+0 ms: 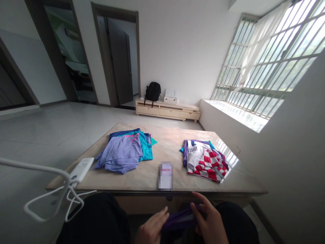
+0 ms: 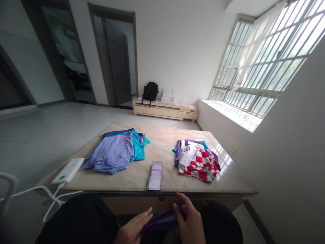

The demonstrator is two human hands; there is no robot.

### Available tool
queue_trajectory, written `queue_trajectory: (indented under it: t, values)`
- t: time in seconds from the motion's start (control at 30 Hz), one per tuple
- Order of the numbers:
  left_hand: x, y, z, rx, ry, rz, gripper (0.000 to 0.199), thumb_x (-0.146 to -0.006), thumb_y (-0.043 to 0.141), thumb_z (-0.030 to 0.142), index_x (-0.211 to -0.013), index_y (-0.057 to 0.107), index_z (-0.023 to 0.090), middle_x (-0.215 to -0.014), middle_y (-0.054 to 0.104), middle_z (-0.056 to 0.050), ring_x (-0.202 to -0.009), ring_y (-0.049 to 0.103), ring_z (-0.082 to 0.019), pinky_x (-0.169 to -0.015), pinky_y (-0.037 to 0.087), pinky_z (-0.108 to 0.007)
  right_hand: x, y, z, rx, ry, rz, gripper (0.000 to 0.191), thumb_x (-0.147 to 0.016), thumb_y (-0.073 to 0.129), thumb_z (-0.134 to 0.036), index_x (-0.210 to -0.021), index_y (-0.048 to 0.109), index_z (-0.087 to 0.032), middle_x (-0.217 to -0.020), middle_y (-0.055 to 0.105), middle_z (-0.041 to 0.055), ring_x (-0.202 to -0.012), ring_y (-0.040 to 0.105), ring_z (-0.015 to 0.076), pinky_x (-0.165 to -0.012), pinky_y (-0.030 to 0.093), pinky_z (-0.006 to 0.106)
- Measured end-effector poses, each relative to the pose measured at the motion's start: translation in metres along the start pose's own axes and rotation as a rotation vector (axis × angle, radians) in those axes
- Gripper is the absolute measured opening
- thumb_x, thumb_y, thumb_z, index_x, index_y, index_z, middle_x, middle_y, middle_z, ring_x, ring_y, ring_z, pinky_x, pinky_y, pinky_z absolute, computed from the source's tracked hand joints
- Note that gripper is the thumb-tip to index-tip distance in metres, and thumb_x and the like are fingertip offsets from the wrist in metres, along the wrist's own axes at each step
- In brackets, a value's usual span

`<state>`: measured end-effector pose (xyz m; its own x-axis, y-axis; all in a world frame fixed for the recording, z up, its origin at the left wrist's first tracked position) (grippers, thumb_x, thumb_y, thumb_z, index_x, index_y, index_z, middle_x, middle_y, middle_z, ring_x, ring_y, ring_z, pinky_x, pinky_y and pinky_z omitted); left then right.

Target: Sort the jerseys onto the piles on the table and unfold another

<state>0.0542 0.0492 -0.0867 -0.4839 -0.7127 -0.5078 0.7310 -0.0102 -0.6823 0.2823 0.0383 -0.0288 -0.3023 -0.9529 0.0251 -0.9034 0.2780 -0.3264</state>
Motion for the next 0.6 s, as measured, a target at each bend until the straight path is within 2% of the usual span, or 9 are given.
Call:
queue_trajectory:
  t: [0.13,0.27,0.4,0.5,0.6]
  values:
    - [-0.007,-0.01,0.0,0.102,-0.287,-0.12,0.052,-0.077,0.05,-0.002,-0.111,0.074,0.028,-0.111,0.08,0.003,-0.104,0.075,-0.015,-0.093,0.056,-0.018,-0.003,-0.015,-0.025,-0.129,0.014,-0.042,0.053,-0.08,0.069,-0.066,-0.1,0.076,-0.017,-0.064,0.066,0.0,-0.044,0.064,0.0169,-0.039,0.05,0.024]
    - [-0.009,-0.02,-0.005,0.117,-0.502,-0.208,0.046,-0.073,0.048,0.0,-0.103,0.073,0.024,-0.105,0.078,0.0,-0.102,0.072,-0.019,-0.09,0.052,-0.025,-0.008,-0.042,-0.048,-0.241,0.046,0.019,0.056,-0.071,0.079,-0.064,-0.098,0.078,-0.015,-0.07,0.073,0.0034,-0.048,0.07,0.0205,-0.043,0.055,0.026]
    - [-0.008,-0.025,-0.014,0.032,-0.569,-0.235,0.033,-0.079,0.046,0.005,-0.095,0.069,0.023,-0.1,0.075,-0.003,-0.096,0.07,-0.021,-0.084,0.049,-0.031,-0.008,-0.066,-0.062,-0.369,0.079,0.08,0.052,-0.066,0.087,-0.057,-0.097,0.08,-0.016,-0.074,0.075,0.0024,-0.055,0.072,0.0205,-0.05,0.06,0.026]
    - [-0.009,-0.032,-0.02,-0.044,-0.597,-0.193,0.028,-0.087,0.042,0.009,-0.091,0.066,0.022,-0.096,0.073,-0.005,-0.092,0.07,-0.023,-0.08,0.048,-0.033,-0.003,-0.078,-0.067,-0.496,0.078,0.136,0.044,-0.066,0.09,-0.05,-0.096,0.081,-0.019,-0.079,0.077,0.0019,-0.062,0.072,0.0192,-0.056,0.063,0.025]
    - [-0.009,-0.036,-0.021,-0.046,-0.599,-0.156,0.026,-0.089,0.04,0.01,-0.085,0.063,0.023,-0.089,0.072,-0.004,-0.085,0.07,-0.022,-0.076,0.049,-0.032,0.002,-0.09,-0.07,-0.596,0.067,0.21,0.04,-0.063,0.093,-0.044,-0.092,0.082,-0.019,-0.084,0.079,0.0032,-0.067,0.072,0.0186,-0.059,0.064,0.023]
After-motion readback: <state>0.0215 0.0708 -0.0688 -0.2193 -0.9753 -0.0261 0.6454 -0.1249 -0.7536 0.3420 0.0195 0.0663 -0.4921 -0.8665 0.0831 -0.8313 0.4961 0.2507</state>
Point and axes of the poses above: each hand's wrist, its own x-axis away from the middle knuckle, its own y-axis out of the palm, z = x × y, the point moved 6 cm from there along -x, towards the middle knuckle
